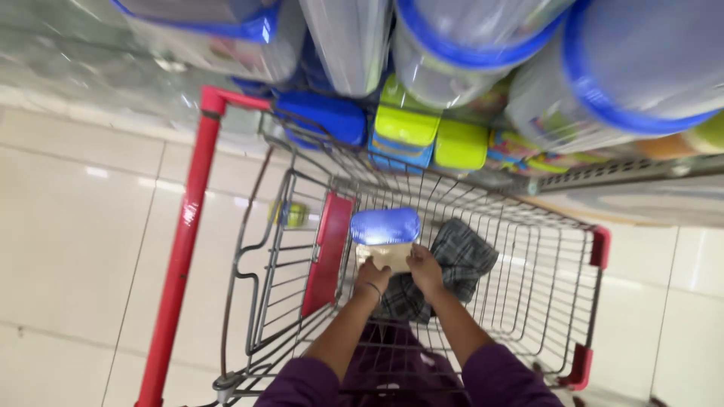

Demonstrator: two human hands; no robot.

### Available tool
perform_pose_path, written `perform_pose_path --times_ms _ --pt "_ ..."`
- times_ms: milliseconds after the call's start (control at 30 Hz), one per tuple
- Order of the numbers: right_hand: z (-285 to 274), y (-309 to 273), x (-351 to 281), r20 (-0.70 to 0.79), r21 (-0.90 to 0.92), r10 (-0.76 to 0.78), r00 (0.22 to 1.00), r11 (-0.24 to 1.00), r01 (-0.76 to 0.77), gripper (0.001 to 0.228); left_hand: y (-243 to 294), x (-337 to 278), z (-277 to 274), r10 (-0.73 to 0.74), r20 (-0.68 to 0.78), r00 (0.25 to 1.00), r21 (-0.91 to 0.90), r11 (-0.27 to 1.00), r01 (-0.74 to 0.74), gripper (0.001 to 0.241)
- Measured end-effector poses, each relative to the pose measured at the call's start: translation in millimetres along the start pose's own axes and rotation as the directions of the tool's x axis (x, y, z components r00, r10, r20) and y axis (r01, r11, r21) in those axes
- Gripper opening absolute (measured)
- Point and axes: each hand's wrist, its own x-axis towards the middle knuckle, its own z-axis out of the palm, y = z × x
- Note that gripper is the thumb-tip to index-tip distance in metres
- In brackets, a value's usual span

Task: The person wipes a shelf with a cloth and then proceeds to wipe various blue and brown containers before organizing them on the shelves.

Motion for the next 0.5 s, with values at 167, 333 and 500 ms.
perform_pose_path --times_ms 167,333,500 --pt "-47.8 -121.9 -26.8 0.005 0.342 -0.191 0.981 0.923 0.178 0.045 94.6 -19.4 -47.1 0.281 -0.09 0.955 -0.129 0.948 -0.291 0.061" --pt "-130.0 -293.0 -100.2 -0.068 0.525 -0.51 0.857 0.713 0.466 0.038 262.2 -107.8 -161.7 0.509 -0.218 0.833 -0.296 0.778 -0.553 0.049" --pt "-226.8 -459.1 -185.1 -0.25 0.378 -0.805 0.539 0.431 0.819 0.034 417.0 -208.2 -291.4 0.752 -0.39 0.531 -0.264 0.461 -0.847 0.044"
